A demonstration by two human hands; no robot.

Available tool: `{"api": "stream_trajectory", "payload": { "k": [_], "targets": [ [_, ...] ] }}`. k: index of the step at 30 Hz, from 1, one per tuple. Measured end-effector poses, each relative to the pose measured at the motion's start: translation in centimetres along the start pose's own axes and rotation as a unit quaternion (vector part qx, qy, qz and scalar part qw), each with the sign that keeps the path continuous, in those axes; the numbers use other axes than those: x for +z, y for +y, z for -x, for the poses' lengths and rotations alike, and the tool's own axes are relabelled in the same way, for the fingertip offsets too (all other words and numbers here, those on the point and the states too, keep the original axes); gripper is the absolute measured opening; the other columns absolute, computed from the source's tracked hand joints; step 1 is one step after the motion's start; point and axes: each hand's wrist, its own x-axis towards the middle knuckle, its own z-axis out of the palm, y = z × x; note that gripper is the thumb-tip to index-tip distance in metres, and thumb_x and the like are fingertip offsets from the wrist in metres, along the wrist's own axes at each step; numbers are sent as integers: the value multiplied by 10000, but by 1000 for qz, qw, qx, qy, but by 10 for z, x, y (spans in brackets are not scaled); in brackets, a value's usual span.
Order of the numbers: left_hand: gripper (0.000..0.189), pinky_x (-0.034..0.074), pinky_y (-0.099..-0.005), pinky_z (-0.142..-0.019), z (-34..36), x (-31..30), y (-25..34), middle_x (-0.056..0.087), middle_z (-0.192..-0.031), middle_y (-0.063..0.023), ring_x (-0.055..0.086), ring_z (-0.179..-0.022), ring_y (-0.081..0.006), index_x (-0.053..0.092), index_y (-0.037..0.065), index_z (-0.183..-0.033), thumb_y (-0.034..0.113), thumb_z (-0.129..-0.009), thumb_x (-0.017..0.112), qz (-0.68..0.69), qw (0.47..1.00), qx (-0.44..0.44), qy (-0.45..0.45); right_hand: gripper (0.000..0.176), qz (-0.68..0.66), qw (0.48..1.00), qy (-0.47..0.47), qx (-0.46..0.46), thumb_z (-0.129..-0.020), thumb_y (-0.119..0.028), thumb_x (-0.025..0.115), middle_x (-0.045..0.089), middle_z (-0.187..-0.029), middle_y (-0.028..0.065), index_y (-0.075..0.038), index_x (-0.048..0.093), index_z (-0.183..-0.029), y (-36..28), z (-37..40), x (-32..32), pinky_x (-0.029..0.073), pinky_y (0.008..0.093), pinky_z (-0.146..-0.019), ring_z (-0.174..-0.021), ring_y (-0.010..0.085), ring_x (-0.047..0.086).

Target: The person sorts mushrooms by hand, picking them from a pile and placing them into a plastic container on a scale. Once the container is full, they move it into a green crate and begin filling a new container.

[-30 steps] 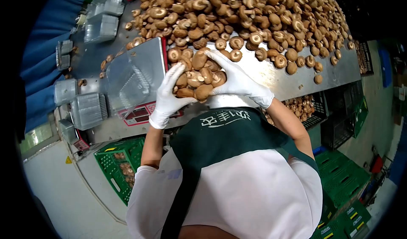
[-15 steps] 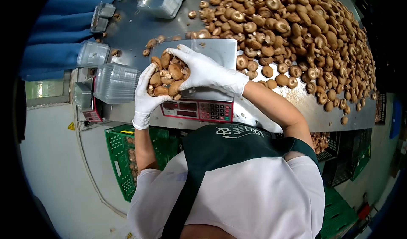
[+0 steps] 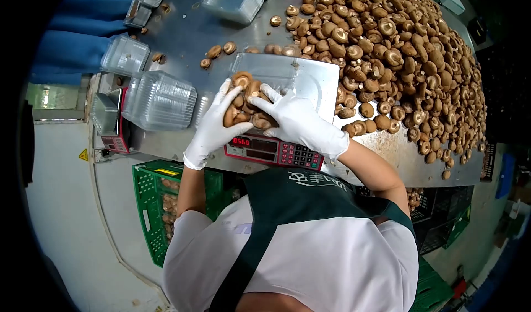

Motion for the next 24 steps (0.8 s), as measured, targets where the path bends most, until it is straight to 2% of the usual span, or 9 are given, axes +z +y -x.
{"api": "stream_trajectory", "payload": {
  "k": [1,5,8,10,14,16,18,21,24],
  "targets": [
    [724,381,-374,-1034,2,-3,4,264,-1484,-214,350,-1339,-336,450,84,-1347,294,-734,773,38,999,1,20,752,-14,1000,-10,10,-704,-307,760,369,-1408,232,-202,428,-1370,1,4,-2,497,459,-871,-1056,434,554],
    [549,393,-383,-1021,7,-3,0,299,-1478,-191,361,-1333,-322,516,82,-1293,229,-805,720,177,978,-39,101,718,-128,992,1,21,-723,-336,752,344,-1415,258,-230,447,-1365,11,14,-13,415,433,-999,-1212,446,452],
    [504,415,-381,-1000,16,-6,-20,323,-1469,-167,391,-1313,-291,528,86,-1285,206,-826,699,227,961,-84,137,654,-96,991,21,95,-749,-332,731,358,-1439,183,-196,484,-1339,23,27,-16,420,412,-1003,-1223,403,464],
    [409,446,-344,-977,22,-13,-31,396,-1420,-135,484,-1225,-239,574,52,-1234,158,-851,672,258,944,-90,184,604,-181,969,34,166,-767,-337,730,403,-1433,121,-169,523,-1309,31,38,-23,432,396,-995,-1235,334,480],
    [380,453,-315,-966,24,-32,-49,476,-1352,-118,534,-1158,-206,592,35,-1205,158,-855,672,234,949,-104,184,523,-174,964,72,189,-795,-352,700,517,-1333,124,-136,571,-1254,54,66,-14,490,384,-914,-1142,324,559],
    [366,451,-312,-957,19,-33,-66,495,-1338,-109,541,-1150,-204,603,47,-1195,168,-857,669,257,947,-89,168,474,-207,955,70,200,-816,-334,691,558,-1282,133,-109,592,-1221,58,74,-12,543,345,-743,-1011,301,635],
    [375,449,-315,-952,8,-30,-68,474,-1360,-106,532,-1162,-209,600,69,-1204,180,-852,671,260,948,-96,157,449,-209,953,79,204,-819,-324,692,613,-1206,111,-106,605,-1202,57,76,-10,538,339,-753,-966,288,651],
    [599,361,-374,-1048,-9,-17,-47,375,-1440,-134,403,-1301,-274,532,115,-1290,294,-761,749,225,963,-91,119,417,-212,952,83,203,-819,-292,698,663,-1087,116,-105,618,-1183,51,70,-12,534,329,-757,-905,256,670],
    [773,288,-443,-1090,-19,26,-37,350,-1447,-154,323,-1344,-333,448,107,-1358,391,-708,756,112,990,34,83,399,-243,936,127,220,-814,-258,705,683,-983,131,-103,625,-1172,46,58,-3,529,315,-759,-852,234,679]
  ]
}}
